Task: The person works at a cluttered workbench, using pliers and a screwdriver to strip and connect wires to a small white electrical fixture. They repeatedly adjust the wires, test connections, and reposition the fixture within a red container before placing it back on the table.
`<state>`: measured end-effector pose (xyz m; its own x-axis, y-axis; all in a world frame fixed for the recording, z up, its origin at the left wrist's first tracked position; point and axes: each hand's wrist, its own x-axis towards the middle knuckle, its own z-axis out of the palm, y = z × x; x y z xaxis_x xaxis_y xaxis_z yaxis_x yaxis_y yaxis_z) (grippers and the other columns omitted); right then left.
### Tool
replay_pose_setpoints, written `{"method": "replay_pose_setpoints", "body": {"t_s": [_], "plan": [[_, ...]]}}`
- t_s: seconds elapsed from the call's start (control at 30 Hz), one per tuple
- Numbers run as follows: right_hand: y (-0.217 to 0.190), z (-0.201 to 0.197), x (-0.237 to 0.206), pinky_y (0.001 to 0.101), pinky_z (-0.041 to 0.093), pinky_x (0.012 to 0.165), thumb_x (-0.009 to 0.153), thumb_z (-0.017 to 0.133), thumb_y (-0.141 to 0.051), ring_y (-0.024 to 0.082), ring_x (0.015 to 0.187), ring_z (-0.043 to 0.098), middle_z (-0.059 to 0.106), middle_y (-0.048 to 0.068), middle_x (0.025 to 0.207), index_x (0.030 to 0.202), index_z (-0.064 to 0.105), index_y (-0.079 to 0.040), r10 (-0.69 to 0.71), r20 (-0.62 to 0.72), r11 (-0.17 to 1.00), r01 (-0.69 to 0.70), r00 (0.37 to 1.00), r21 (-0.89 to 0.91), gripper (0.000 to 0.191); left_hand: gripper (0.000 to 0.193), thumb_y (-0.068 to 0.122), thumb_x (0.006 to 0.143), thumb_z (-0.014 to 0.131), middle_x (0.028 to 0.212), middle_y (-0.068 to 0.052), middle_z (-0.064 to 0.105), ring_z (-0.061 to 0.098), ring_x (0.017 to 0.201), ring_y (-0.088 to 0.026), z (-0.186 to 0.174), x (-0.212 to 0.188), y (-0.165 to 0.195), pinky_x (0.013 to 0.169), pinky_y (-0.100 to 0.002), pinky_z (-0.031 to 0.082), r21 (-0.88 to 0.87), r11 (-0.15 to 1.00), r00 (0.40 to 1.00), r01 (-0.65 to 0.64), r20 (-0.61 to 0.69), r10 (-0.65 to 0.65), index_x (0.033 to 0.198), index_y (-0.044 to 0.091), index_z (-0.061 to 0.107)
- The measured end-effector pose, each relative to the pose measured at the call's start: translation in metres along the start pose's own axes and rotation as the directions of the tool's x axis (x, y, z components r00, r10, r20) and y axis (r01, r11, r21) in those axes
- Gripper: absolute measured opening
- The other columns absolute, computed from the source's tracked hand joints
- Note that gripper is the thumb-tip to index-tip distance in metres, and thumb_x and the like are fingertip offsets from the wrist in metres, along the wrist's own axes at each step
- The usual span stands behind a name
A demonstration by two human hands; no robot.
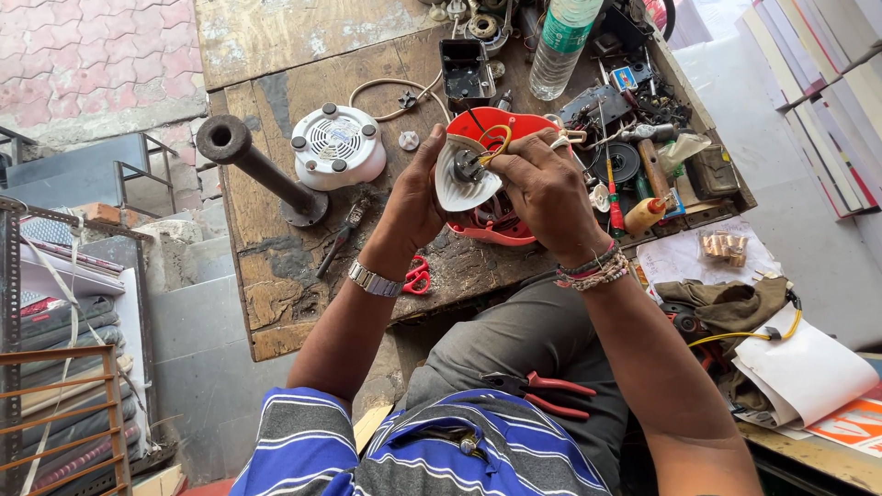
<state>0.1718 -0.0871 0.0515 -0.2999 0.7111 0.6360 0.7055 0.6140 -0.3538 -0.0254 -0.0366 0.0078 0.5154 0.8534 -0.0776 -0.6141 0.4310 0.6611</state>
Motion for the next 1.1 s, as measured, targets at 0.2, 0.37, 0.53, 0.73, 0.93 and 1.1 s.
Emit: {"method": "replay_pose_setpoints", "body": {"t_s": [0.2,0.37,0.53,0.73,0.93,1.1], "plan": [[0.0,-0.001,0.003,0.0412,0.058,0.084,0.086,0.077,0.002,0.031,0.097,0.07,0.07,0.012,0.107,0.108,0.074,-0.003,-0.044,0.056,0.999,0.042,0.997,0.029,0.023,0.056,0.045,0.105,0.052,0.108,-0.017,0.071,0.076,0.087,-0.019,0.001,0.001,-0.003,0.07,-0.031,0.066,0.055,0.998,0.997,-0.011,-0.08,0.015,0.134,-0.003,0.052],[0.005,0.002,0.002,0.037,0.058,0.078,0.09,0.079,-0.001,0.027,0.089,0.072,0.071,0.011,0.097,0.106,0.066,-0.003,0.059,0.063,0.968,-0.072,0.996,0.241,0.021,0.058,0.048,0.102,0.053,0.105,-0.015,0.071,0.077,0.085,-0.018,0.004,0.001,0.001,0.07,-0.033,0.069,0.128,0.992,0.996,0.011,-0.094,0.001,0.126,-0.004,0.057],[0.014,0.009,-0.004,0.0318,0.061,0.071,0.093,0.08,-0.004,0.019,0.081,0.073,0.07,0.009,0.09,0.106,0.055,-0.005,0.114,0.146,0.941,-0.154,0.983,0.302,0.028,0.06,0.054,0.106,0.054,0.095,-0.013,0.069,0.073,0.073,-0.016,0.008,-0.003,0.003,0.059,-0.027,0.063,0.285,0.957,0.999,-0.051,0.009,0.05,0.12,-0.005,0.059],[0.021,0.004,-0.007,0.0306,0.06,0.075,0.094,0.078,-0.005,0.019,0.087,0.074,0.07,0.008,0.094,0.111,0.055,-0.005,0.025,0.188,0.952,-0.081,0.982,0.294,0.029,0.055,0.054,0.101,0.055,0.089,-0.01,0.067,0.07,0.065,-0.015,-0.001,0.0,0.007,0.047,-0.026,0.058,0.449,0.893,0.999,0.024,-0.045,-0.004,0.114,0.0,0.06],[0.027,-0.024,0.0,0.0318,0.057,0.079,0.096,0.08,-0.006,0.018,0.094,0.073,0.073,0.007,0.099,0.111,0.055,-0.004,0.082,0.033,0.955,-0.088,0.996,0.284,0.029,0.055,0.05,0.104,0.056,0.096,-0.013,0.069,0.072,0.08,-0.018,-0.018,0.001,0.017,0.07,-0.029,0.063,0.374,0.927,0.998,-0.002,-0.052,0.023,0.119,-0.003,0.058],[0.021,-0.02,-0.014,0.0277,0.057,0.076,0.097,0.079,-0.001,0.016,0.088,0.07,0.073,0.008,0.1,0.104,0.063,-0.007,0.127,-0.012,0.936,-0.116,0.992,0.333,0.018,0.053,0.046,0.101,0.054,0.094,-0.014,0.07,0.073,0.078,-0.019,-0.023,-0.008,0.029,0.068,-0.029,0.064,0.418,0.908,0.992,-0.017,-0.104,0.066,0.122,-0.002,0.058]]}}
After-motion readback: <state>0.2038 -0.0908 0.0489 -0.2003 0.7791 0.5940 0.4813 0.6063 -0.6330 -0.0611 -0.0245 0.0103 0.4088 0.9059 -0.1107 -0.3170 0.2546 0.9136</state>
